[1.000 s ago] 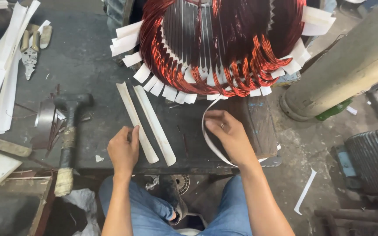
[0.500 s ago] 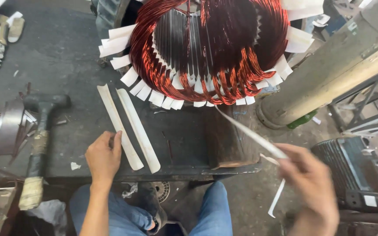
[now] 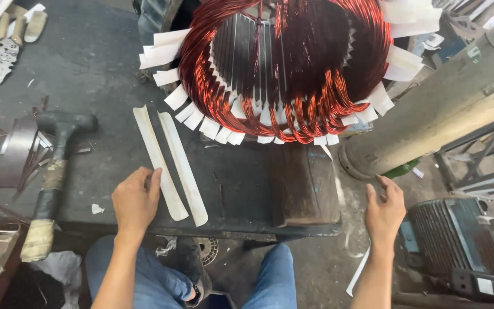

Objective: Shaping and insulating copper windings in a motor stator using plastic strips and a hammer.

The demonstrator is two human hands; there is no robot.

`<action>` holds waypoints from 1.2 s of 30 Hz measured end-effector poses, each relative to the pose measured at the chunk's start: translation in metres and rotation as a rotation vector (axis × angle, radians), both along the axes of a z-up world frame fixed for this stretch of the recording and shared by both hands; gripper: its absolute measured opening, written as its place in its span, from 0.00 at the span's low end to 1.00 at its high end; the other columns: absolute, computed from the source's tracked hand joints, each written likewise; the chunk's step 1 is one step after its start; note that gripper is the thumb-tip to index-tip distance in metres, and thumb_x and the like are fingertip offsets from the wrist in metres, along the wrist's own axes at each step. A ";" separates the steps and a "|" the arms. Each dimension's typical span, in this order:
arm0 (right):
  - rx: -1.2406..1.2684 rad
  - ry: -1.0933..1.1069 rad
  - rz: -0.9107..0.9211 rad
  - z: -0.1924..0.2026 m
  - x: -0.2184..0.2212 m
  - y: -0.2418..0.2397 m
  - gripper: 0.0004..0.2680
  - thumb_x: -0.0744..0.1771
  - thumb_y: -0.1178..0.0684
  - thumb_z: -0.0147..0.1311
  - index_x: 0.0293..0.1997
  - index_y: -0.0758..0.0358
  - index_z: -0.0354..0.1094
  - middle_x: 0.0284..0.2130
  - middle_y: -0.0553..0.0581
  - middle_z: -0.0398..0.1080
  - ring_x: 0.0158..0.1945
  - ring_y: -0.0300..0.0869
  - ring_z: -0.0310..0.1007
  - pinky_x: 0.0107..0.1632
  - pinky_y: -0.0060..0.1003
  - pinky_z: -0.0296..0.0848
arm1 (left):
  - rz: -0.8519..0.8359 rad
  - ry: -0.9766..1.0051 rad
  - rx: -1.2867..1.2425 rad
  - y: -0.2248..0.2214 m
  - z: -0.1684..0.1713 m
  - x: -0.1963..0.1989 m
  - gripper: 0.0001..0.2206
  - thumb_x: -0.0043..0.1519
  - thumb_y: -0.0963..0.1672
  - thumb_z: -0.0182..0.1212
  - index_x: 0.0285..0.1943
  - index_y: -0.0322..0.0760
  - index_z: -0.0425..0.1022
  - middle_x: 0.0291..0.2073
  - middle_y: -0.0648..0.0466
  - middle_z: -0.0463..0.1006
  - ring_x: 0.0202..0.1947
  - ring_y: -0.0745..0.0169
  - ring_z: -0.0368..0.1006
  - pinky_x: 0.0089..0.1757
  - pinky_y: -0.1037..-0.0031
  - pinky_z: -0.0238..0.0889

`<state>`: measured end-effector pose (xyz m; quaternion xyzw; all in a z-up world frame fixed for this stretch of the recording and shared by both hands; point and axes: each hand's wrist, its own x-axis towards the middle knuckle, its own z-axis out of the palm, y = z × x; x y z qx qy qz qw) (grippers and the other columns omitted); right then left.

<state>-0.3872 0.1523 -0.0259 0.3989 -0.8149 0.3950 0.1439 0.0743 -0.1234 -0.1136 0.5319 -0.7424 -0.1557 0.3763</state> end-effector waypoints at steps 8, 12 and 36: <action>-0.239 0.114 0.299 0.044 0.128 -0.064 0.07 0.72 0.61 0.61 0.55 0.71 0.77 0.56 0.70 0.74 0.61 0.62 0.77 0.63 0.52 0.75 | 0.013 0.011 0.052 0.001 0.000 -0.001 0.14 0.75 0.47 0.66 0.38 0.34 0.83 0.20 0.45 0.81 0.24 0.45 0.81 0.27 0.62 0.72; -0.028 0.302 0.325 0.037 0.146 -0.080 0.04 0.69 0.58 0.67 0.47 0.64 0.81 0.49 0.63 0.78 0.53 0.57 0.81 0.55 0.48 0.79 | 0.013 0.039 0.053 0.002 0.003 -0.002 0.14 0.74 0.47 0.66 0.38 0.33 0.83 0.20 0.44 0.81 0.23 0.45 0.81 0.26 0.63 0.72; 0.010 0.203 0.353 0.042 0.141 -0.069 0.05 0.70 0.57 0.64 0.39 0.67 0.81 0.39 0.59 0.82 0.46 0.53 0.83 0.49 0.44 0.80 | 0.000 -0.021 0.043 0.003 0.002 -0.004 0.15 0.75 0.47 0.64 0.40 0.31 0.84 0.19 0.43 0.80 0.22 0.46 0.80 0.24 0.66 0.69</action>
